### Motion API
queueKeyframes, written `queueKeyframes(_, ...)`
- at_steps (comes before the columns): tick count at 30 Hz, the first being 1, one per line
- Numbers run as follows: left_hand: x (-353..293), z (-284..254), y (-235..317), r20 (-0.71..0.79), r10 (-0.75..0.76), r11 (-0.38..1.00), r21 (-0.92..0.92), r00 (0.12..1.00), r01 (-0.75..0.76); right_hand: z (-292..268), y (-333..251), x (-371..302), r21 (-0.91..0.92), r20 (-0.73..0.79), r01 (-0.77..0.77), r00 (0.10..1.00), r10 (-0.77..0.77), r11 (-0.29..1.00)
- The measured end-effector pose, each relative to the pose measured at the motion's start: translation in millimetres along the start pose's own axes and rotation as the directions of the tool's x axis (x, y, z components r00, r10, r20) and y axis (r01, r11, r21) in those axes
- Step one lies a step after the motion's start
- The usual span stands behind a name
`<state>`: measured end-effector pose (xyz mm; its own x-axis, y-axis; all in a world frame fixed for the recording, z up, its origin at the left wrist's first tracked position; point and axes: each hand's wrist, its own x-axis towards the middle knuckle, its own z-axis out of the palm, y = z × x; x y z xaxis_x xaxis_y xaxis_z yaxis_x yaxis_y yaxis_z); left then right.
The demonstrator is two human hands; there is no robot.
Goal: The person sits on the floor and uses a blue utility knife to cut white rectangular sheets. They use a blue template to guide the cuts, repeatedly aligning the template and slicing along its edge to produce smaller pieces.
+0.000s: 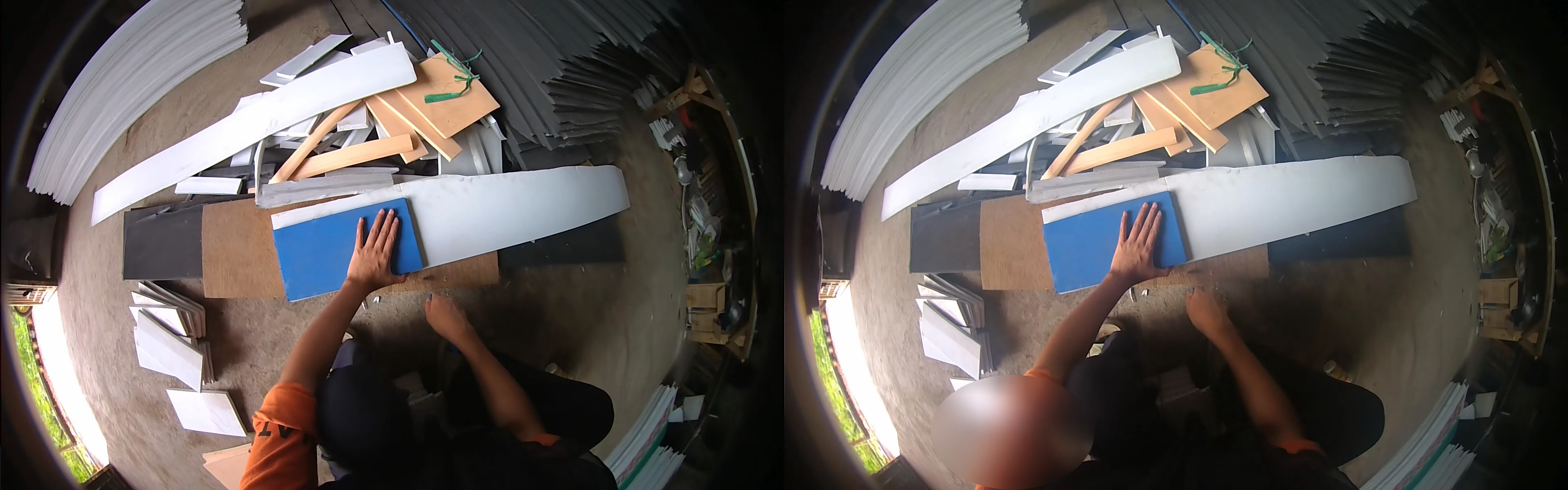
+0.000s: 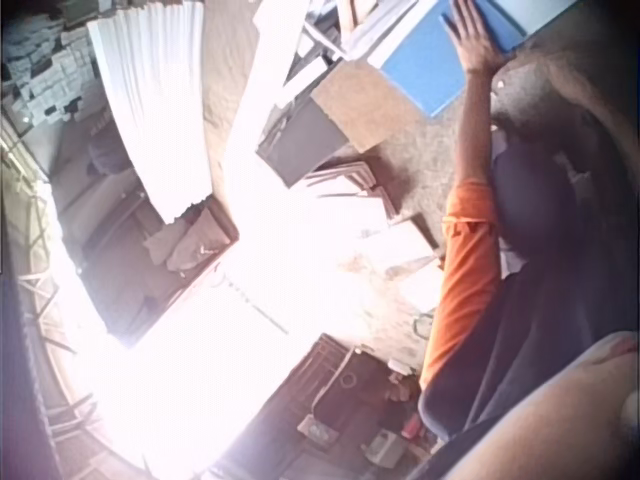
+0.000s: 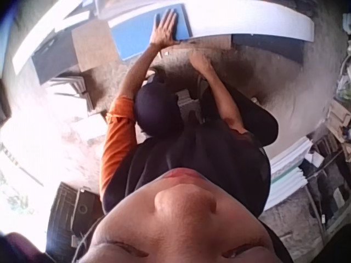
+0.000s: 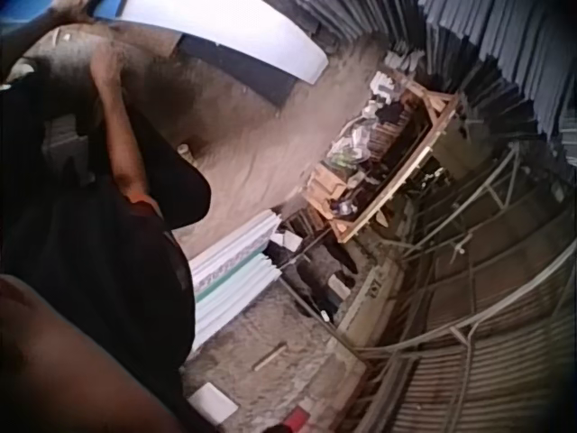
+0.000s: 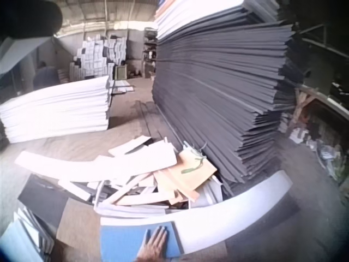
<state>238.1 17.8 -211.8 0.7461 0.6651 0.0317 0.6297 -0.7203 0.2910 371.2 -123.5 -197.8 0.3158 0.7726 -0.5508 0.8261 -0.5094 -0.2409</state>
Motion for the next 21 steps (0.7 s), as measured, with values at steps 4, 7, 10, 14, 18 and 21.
queueKeyframes(4, -3.8, -0.5, -5.3, 0.009, -0.016, 1.0, 0.005, 1.0, 0.016, -44.2, -19.9, 3.2, 0.119, -0.119, 0.068, 0.991, -0.054, 0.991)
queueKeyframes(7, -2.6, -3.9, -2.6, 0.014, -0.013, 1.0, -0.003, 1.0, 0.013, -62.2, -30.1, 50.6, 0.239, -0.192, 0.002, 0.98, 0.045, 0.971)
queueKeyframes(10, -2.8, -2.8, -1.9, 0.007, -0.004, 1.0, -0.022, 1.0, 0.005, -74.2, -30.6, 89.2, 0.681, 0.049, -0.005, 0.998, -0.04, 0.732)
queueKeyframes(14, -3.7, -2.7, -4.0, 0.0, -0.016, 0.999, -0.044, 1.0, 0.016, -70.3, -32.2, 111.3, 0.785, -0.031, 0.035, 0.999, -0.017, 0.619)
queueKeyframes(18, -1.7, -4.0, -2.3, 0.007, -0.013, 0.999, -0.047, 1.0, 0.014, -65.8, -31.2, 115.6, 0.66, -0.132, 0.006, 0.985, 0.108, 0.752)
queueKeyframes(21, -0.5, -4.2, -2.5, 0.014, -0.021, 0.999, -0.046, 1.0, 0.022, -60.4, -37.4, 113.7, 0.659, -0.142, -0.019, 0.979, 0.148, 0.752)
